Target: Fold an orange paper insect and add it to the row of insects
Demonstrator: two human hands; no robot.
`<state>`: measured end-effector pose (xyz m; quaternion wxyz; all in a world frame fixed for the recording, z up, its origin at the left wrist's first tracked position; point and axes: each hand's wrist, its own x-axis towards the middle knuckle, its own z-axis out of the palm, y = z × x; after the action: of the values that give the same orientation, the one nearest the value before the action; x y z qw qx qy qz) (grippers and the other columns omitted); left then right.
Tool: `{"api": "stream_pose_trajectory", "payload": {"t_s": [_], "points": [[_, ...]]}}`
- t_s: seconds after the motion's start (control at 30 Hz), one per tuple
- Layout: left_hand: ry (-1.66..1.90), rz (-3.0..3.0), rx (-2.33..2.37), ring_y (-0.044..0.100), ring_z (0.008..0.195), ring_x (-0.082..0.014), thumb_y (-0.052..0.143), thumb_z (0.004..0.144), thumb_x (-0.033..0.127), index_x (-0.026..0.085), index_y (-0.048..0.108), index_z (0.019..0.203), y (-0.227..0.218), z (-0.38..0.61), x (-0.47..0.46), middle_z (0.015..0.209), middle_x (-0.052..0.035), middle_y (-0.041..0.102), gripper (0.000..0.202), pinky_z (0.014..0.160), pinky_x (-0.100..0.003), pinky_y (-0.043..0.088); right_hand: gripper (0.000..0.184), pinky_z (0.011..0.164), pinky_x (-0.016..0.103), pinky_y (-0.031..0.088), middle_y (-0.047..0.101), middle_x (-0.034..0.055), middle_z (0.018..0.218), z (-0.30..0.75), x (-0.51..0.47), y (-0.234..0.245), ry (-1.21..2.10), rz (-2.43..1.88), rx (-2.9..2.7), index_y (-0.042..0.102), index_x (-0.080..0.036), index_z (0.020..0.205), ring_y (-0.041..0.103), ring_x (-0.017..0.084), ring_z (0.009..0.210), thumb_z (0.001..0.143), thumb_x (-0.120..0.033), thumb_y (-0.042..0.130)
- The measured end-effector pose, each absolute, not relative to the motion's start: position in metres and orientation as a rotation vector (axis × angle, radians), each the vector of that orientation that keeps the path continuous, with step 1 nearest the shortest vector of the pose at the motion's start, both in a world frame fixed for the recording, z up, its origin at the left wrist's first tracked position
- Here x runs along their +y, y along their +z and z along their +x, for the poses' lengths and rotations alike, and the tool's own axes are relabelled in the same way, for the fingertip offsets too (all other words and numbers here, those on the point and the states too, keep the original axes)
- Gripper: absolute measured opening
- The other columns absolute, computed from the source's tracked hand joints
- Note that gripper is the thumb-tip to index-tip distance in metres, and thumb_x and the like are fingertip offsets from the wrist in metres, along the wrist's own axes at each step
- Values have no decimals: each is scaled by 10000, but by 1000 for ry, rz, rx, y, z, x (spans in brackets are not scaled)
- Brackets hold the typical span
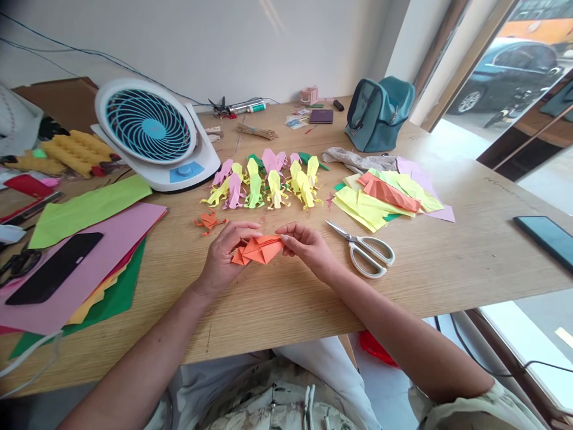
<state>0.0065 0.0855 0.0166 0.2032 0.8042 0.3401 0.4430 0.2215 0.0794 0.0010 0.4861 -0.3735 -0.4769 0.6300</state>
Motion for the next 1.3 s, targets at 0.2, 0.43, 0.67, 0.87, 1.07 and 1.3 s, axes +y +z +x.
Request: {"api": "stream_pose_trajectory", "payload": {"t_s": [0.2,0.43,0.67,0.87,1.07,1.3], "points": [[1182,1790,1028,686,857,-147,679,865,303,198,568,1207,13,7,94,1101,-76,688,375,759,-252,537,372,587,246,404,626,-17,721,221,82,1,1468,-939,-1138,671,-188,947,540,94,618,740,-473,792],[1069,1423,977,694,795,-175,477,941,592,163,592,1195,18,4,93,946,-88,712,512,637,-245,555,368,608,263,447,636,-10,731,220,82,4,1387,-968,-1180,668,-194,942,559,108,630,741,-478,787],[1000,1393,1050,666,775,-168,551,886,622,167,604,1174,22,8,89,931,-69,685,541,587,-249,592,347,646,286,481,652,0,769,218,81,2,1277,-1001,-1248,674,-205,960,573,121,656,771,-483,761],[1010,1484,1083,635,782,-146,706,815,436,149,589,1153,12,10,94,923,-56,663,458,559,-207,557,332,655,278,480,665,1,806,218,82,0,1253,-1004,-1249,685,-209,936,575,111,661,754,-469,780],[1026,1503,1115,629,730,-129,706,792,328,157,599,1127,9,10,96,882,-37,664,391,571,-206,531,373,654,294,492,680,17,797,217,81,-1,1229,-1049,-1306,687,-205,941,585,134,670,748,-513,770],[1034,1616,1159,618,691,-117,702,788,285,159,605,1127,10,11,95,824,-17,673,374,641,-219,482,370,678,296,491,699,31,846,220,77,4,1268,-1077,-1379,698,-200,954,602,148,706,802,-537,711]]}}
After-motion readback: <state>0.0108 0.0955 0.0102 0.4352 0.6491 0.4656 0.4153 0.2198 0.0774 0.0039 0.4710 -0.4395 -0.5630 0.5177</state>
